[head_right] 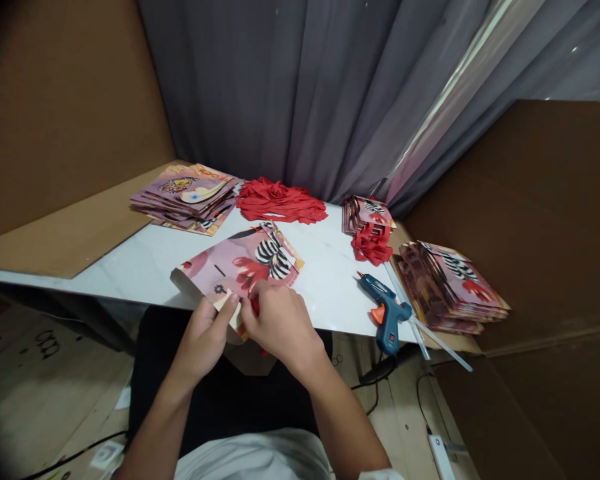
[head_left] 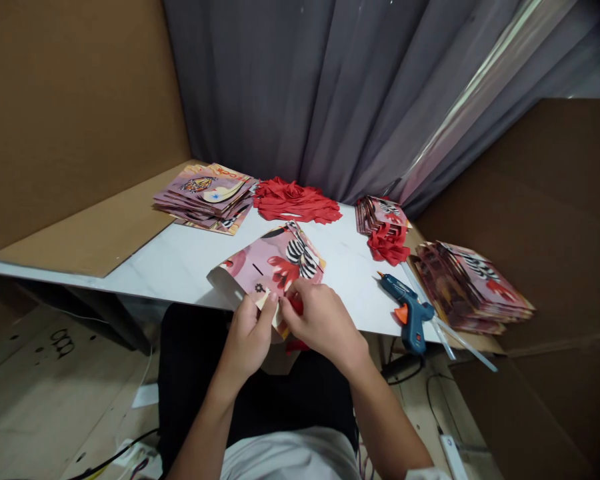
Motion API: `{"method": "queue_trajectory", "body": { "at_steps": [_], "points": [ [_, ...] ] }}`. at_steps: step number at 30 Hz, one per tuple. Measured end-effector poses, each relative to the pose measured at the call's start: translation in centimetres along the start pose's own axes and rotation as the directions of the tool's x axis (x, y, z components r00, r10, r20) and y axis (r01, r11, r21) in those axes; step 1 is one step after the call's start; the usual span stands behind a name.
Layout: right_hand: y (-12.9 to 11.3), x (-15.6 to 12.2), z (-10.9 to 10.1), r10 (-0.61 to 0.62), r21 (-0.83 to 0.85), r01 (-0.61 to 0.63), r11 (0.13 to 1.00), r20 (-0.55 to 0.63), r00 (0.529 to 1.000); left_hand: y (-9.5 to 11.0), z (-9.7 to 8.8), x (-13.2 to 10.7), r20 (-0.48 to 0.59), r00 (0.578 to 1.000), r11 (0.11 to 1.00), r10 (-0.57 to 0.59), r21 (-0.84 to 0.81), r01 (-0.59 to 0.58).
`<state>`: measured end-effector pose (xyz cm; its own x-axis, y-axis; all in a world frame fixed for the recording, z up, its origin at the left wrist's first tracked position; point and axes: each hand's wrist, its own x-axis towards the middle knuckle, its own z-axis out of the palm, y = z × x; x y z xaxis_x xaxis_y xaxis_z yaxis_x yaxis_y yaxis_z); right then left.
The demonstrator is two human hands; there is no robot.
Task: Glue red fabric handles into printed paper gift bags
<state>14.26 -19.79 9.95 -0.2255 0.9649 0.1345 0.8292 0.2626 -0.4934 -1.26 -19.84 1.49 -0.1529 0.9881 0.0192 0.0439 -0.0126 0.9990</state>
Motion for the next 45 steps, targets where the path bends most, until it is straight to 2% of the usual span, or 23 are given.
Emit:
{"method": "queue_trajectory", "body": {
  "at_steps": [5, 9, 12, 14, 16, 19, 21, 23, 26, 29, 31, 34, 37, 39, 42, 45],
  "points": [
    [0.4, -0.9, 1.1, 0.046, 0.097, -0.043, 0.994, -0.036, 0.998, 0.1, 0.2, -0.4, 0.048, 0.999, 0.999, -0.018, -0.034, 0.020],
    [0.4, -0.8, 0.2, -0.035, 0.020, 0.035, 0.999, 0.014, 0.999, 0.4, 0.5, -0.6, 0.055, 0.998, 0.997, 0.037, -0.073, -0.033],
    [0.4, -0.3, -1.0, -0.108, 0.041, 0.105, 0.994, 0.077, 0.991, 0.7, 0.6, -0.8, 0.071, 0.992, 0.991, 0.104, -0.094, -0.097],
    [0.7, 0.2, -1.3, -0.128, 0.088, 0.121, 0.989, 0.078, 0.989, 1.0, 0.4, -0.9, 0.104, 0.989, 0.991, 0.105, -0.099, -0.095],
    [1.3, 0.6, -1.0, -0.140, 0.171, 0.128, 0.977, 0.064, 0.988, 1.2, 0.1, -0.9, 0.140, 0.988, 0.990, 0.059, -0.133, -0.040],
    [2.8, 1.0, 0.3, -0.174, 0.404, 0.129, 0.906, 0.077, 0.982, 1.2, -0.8, -0.7, 0.186, 0.982, 0.984, -0.024, -0.169, 0.056],
    [3.9, 1.1, 1.1, -0.185, 0.551, 0.097, 0.829, 0.107, 0.977, 1.3, -1.6, -0.3, 0.205, 0.978, 0.987, -0.044, -0.140, 0.074],
    [4.7, 1.1, 1.6, -0.176, 0.614, 0.049, 0.788, 0.147, 0.973, 1.5, -2.3, 0.0, 0.216, 0.975, 0.990, -0.051, -0.116, 0.078],
    [5.9, 0.9, 1.2, -0.158, 0.575, 0.011, 0.818, 0.206, 0.966, 1.9, -3.0, 0.6, 0.213, 0.975, 0.987, -0.065, -0.130, 0.094],
    [7.7, 0.4, -0.1, -0.150, 0.477, 0.002, 0.879, 0.273, 0.950, 1.9, -3.6, 1.1, 0.184, 0.980, 0.985, -0.074, -0.140, 0.100],
    [9.7, -0.4, -1.4, -0.130, 0.446, -0.026, 0.894, 0.316, 0.940, 1.5, -4.0, 1.4, 0.170, 0.982, 0.981, -0.086, -0.160, 0.113],
    [13.2, -2.9, -3.3, -0.051, 0.479, -0.130, 0.868, 0.347, 0.937, 0.7, -4.6, 1.8, 0.164, 0.981, 0.968, -0.105, -0.210, 0.139],
    [16.4, -6.4, -4.6, 0.068, 0.565, -0.229, 0.793, 0.290, 0.955, 0.0, -5.2, 2.1, 0.159, 0.981, 0.954, -0.110, -0.262, 0.149],
    [18.1, -9.0, -4.8, 0.179, 0.642, -0.244, 0.727, 0.167, 0.970, -0.2, -5.4, 2.2, 0.166, 0.980, 0.945, -0.106, -0.288, 0.151],
    [19.9, -12.6, -4.3, 0.266, 0.779, -0.167, 0.605, 0.000, 0.964, -0.3, -5.4, 2.3, 0.188, 0.978, 0.940, -0.088, -0.310, 0.144],
    [20.7, -15.3, -3.9, 0.276, 0.896, 0.016, 0.444, -0.153, 0.949, -0.3, -5.5, 2.3, 0.192, 0.978, 0.933, -0.087, -0.327, 0.147]
  ]
}}
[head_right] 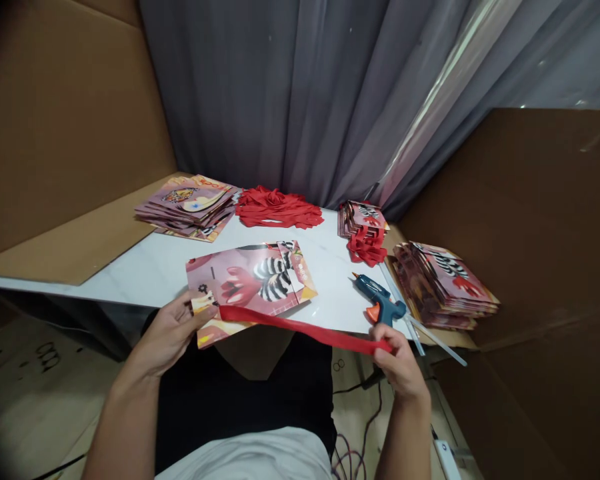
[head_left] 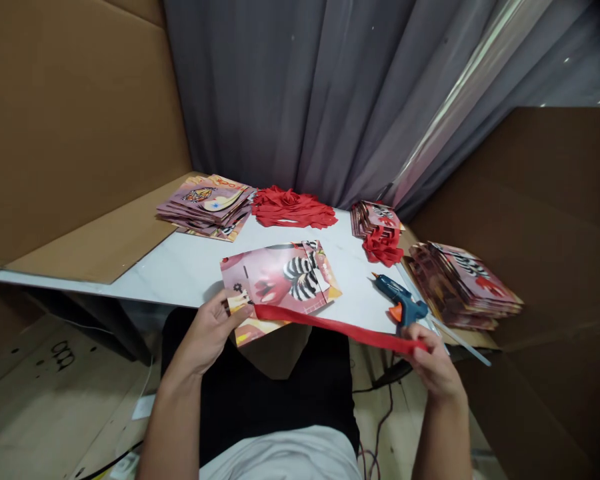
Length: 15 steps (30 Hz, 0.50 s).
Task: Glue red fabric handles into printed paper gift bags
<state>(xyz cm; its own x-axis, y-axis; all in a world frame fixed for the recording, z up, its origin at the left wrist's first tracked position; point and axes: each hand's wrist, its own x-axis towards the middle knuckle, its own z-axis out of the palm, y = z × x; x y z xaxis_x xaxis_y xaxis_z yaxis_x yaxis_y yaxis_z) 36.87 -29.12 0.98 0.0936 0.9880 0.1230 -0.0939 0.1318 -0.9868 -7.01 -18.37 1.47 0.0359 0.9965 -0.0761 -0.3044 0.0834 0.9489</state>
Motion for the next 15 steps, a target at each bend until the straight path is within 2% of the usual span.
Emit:
{"method": "queue_trajectory", "body": {
  "at_steps": [3, 5, 7, 9, 11, 13, 14, 15],
  "points": [
    [0.1, -0.8, -0.2, -0.119, 0.221, 0.138, 0.965, -0.099, 0.988, 0.0, -0.1, 0.1, -0.005, 1.000, 1.000, -0.023, -0.020, 0.022],
    [0.0, -0.3, 0.5, -0.125, 0.306, 0.190, 0.933, -0.220, 0.968, -0.1, -0.2, 0.2, 0.010, 0.999, 0.999, -0.034, -0.033, 0.035],
    [-0.3, 0.7, 1.8, -0.100, 0.373, 0.256, 0.892, -0.390, 0.915, -0.3, -0.3, 0.2, 0.036, 0.999, 0.998, -0.040, -0.041, 0.041],
    [-1.0, 2.0, 3.3, -0.097, 0.441, 0.377, 0.815, -0.537, 0.838, -0.6, -0.3, 0.2, 0.062, 0.997, 0.998, -0.045, -0.032, 0.047],
    [-2.2, 3.1, 5.1, -0.120, 0.519, 0.490, 0.701, -0.591, 0.798, -0.8, -0.1, 0.2, 0.081, 0.995, 0.999, -0.050, -0.019, 0.051],
    [-3.7, 3.8, 7.2, -0.149, 0.603, 0.507, 0.615, -0.543, 0.826, -0.8, 0.4, 0.1, 0.100, 0.994, 0.999, -0.044, -0.013, 0.046],
    [-4.3, 4.1, 8.6, -0.163, 0.626, 0.477, 0.617, -0.491, 0.856, -0.8, 0.7, -0.1, 0.105, 0.994, 0.999, -0.035, -0.015, 0.037],
    [-4.8, 4.3, 10.2, -0.180, 0.613, 0.436, 0.659, -0.434, 0.883, -0.8, 1.2, -0.2, 0.109, 0.994, 0.999, -0.027, -0.017, 0.029]
  ]
}}
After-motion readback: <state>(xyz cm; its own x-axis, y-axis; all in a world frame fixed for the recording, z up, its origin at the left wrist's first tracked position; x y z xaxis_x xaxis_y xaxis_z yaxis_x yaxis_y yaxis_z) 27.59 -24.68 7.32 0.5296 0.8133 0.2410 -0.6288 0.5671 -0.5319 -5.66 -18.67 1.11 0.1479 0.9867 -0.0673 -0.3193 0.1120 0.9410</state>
